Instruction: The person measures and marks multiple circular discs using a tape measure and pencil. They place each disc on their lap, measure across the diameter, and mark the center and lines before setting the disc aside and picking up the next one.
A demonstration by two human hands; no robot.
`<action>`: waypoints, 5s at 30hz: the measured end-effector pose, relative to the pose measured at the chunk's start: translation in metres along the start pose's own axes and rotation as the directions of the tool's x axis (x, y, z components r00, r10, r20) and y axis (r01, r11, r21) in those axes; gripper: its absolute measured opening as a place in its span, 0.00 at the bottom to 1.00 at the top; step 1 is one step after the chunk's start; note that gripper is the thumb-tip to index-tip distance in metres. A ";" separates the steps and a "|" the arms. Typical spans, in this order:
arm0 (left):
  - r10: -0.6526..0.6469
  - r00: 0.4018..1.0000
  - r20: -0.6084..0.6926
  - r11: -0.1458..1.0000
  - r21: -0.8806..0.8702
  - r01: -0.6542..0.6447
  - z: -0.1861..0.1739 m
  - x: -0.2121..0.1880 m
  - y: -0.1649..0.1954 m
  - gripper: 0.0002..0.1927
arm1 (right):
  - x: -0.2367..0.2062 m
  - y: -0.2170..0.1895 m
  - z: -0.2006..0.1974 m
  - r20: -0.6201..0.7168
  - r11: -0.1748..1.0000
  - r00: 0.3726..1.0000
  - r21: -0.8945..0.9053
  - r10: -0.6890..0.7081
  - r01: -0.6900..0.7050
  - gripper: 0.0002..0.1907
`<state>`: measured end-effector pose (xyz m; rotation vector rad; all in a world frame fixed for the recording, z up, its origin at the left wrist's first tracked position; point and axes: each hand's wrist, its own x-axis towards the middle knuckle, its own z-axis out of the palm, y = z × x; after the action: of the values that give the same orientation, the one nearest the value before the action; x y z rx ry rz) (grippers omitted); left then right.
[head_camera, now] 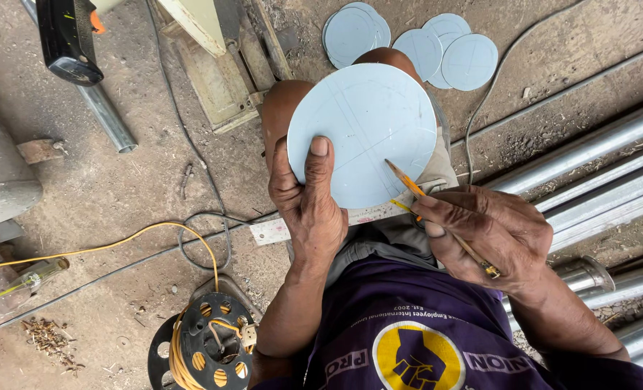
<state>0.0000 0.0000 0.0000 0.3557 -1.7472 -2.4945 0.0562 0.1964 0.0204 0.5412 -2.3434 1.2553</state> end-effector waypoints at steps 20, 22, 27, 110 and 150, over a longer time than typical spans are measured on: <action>-0.067 0.998 -0.006 0.998 -0.010 0.067 0.008 -0.001 -0.021 0.18 | -0.019 0.018 -0.008 0.091 0.997 0.993 0.024 -0.081 0.079 0.11; -0.084 0.996 -0.009 0.995 -0.046 0.083 0.011 -0.002 -0.023 0.18 | -0.020 0.019 -0.009 0.075 0.996 0.993 0.020 -0.093 0.092 0.11; -0.108 0.993 -0.037 0.992 -0.066 0.106 0.016 -0.004 -0.028 0.17 | -0.023 0.024 -0.017 0.105 0.995 0.991 0.059 -0.086 0.080 0.11; 0.005 0.984 0.176 0.997 0.079 -0.019 0.002 -0.021 -0.058 0.17 | -0.026 0.032 -0.009 -0.035 0.987 0.988 -0.070 -0.150 0.148 0.16; -0.065 0.998 -0.016 0.997 0.028 0.066 0.003 -0.013 -0.069 0.20 | -0.071 0.040 -0.006 -0.044 0.998 0.997 -0.040 -0.060 0.058 0.11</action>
<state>0.0169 0.0293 -0.0615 0.4394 -1.7951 -2.5067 0.0959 0.2318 -0.0418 0.5592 -2.2933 1.1807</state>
